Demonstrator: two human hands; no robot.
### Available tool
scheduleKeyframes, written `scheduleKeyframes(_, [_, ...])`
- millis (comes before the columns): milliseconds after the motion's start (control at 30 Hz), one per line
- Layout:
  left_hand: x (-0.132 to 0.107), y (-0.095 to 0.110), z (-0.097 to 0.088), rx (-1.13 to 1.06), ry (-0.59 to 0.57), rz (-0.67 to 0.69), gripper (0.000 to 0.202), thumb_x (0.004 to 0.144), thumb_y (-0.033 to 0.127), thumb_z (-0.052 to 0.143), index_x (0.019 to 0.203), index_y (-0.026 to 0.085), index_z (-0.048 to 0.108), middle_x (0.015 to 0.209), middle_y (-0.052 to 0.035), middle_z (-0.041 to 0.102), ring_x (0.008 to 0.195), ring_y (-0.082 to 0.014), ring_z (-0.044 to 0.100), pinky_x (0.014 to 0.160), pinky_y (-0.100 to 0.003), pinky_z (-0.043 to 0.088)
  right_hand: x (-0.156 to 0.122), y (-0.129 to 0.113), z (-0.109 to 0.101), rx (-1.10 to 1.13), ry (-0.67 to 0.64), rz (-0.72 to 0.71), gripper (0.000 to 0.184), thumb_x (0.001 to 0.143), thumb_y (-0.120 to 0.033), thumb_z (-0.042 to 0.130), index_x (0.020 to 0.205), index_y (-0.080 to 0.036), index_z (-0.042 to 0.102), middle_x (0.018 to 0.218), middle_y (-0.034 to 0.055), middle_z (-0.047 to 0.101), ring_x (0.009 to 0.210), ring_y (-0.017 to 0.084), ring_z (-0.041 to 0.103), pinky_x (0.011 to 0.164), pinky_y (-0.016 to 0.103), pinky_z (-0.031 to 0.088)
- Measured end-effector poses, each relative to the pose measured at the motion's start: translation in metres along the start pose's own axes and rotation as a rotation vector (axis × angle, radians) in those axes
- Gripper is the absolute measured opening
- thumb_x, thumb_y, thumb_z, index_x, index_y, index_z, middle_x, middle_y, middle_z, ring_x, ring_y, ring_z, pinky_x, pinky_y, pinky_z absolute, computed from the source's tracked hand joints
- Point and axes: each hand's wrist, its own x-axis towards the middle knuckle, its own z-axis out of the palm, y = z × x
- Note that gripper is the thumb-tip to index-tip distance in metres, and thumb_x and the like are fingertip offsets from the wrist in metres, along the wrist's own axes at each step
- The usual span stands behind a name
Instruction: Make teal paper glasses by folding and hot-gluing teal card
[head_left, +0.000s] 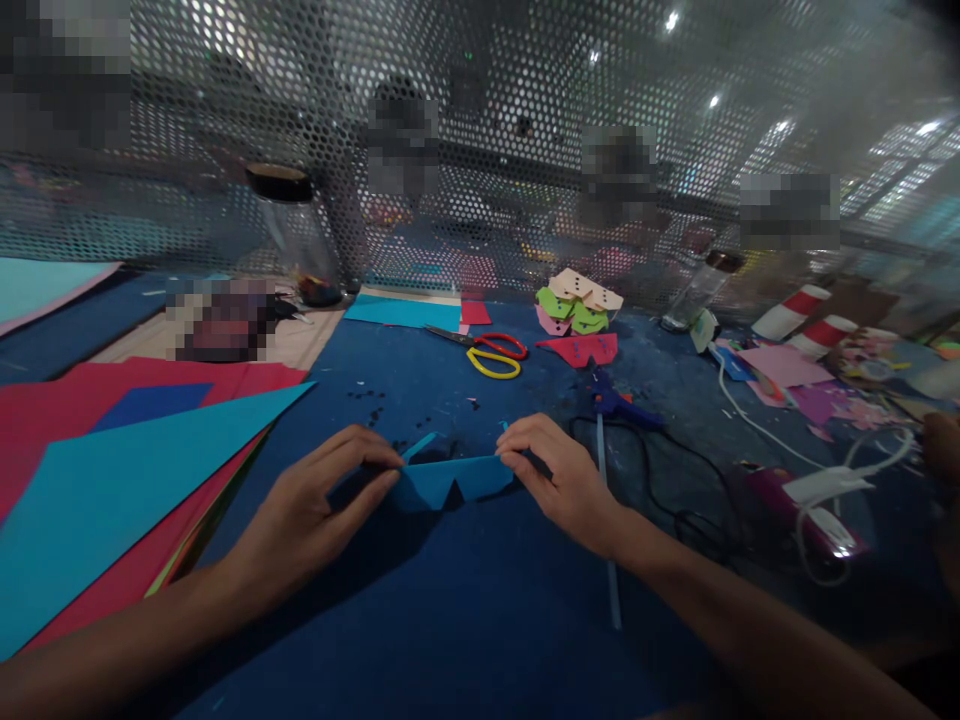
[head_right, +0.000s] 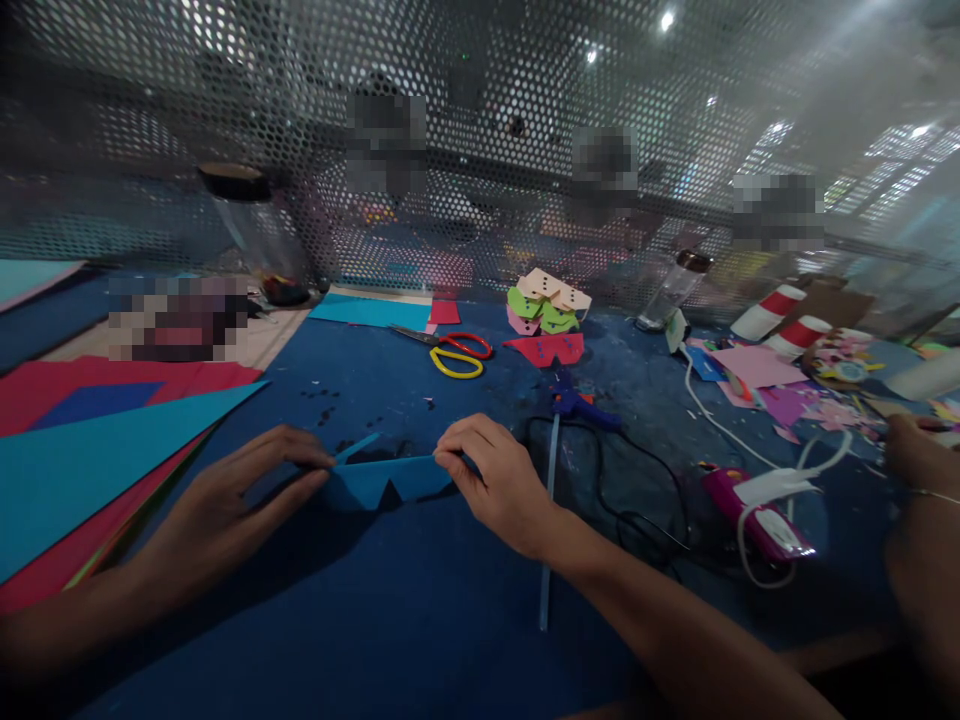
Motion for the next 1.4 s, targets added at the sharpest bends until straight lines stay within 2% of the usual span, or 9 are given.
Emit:
scheduleKeyframes(233, [-0.0006,-0.0016,0.0011,0.023,0.008,-0.023,0.016,0.1,0.039,0.06,0.105,0.025,0.068,0.106,-0.0043,0.065,0.1,-0.0222,0.064,0.087,-0.034,0.052,-0.0007,0.0012,0.0005,-0.029,-0.017,0.021,0.009,0.105,-0.023,0.056,0.103,-0.022,0.064,0.104,0.0069,0.07,0.104,0.021,0.065,0.091,0.039,0.051])
scheduleKeyframes(900, [0.0021,-0.0024,0.0022,0.013,-0.027,-0.089,0.021,0.1,0.043,0.058,0.108,0.026,0.068,0.106,-0.0045,0.067,0.098,-0.0226,0.066,0.084,-0.035,0.053,-0.0015,0.0015,0.0001,-0.052,-0.049,0.101,0.012,0.104,-0.023,0.057,0.113,-0.024,0.064,0.115,0.0089,0.066,0.11,0.024,0.064,0.095,0.044,0.052])
scheduleKeyframes(1233, [0.0021,-0.004,0.0031,0.023,-0.013,-0.057,0.021,0.099,0.045,0.061,0.103,0.026,0.07,0.104,-0.0053,0.068,0.097,-0.0232,0.066,0.085,-0.035,0.054,-0.002,0.0004,0.0001,-0.071,-0.024,0.1,0.016,0.099,-0.02,0.059,0.114,-0.023,0.062,0.113,0.0099,0.063,0.104,0.024,0.063,0.091,0.043,0.054])
scheduleKeyframes(1400, [0.0013,-0.0039,0.0036,0.04,-0.005,-0.023,0.018,0.099,0.04,0.06,0.103,0.025,0.07,0.105,-0.0059,0.068,0.098,-0.0224,0.065,0.085,-0.035,0.054,-0.0018,0.0002,0.0004,-0.063,-0.022,0.09,0.014,0.098,-0.017,0.058,0.11,-0.023,0.062,0.11,0.009,0.062,0.106,0.024,0.063,0.091,0.043,0.054])
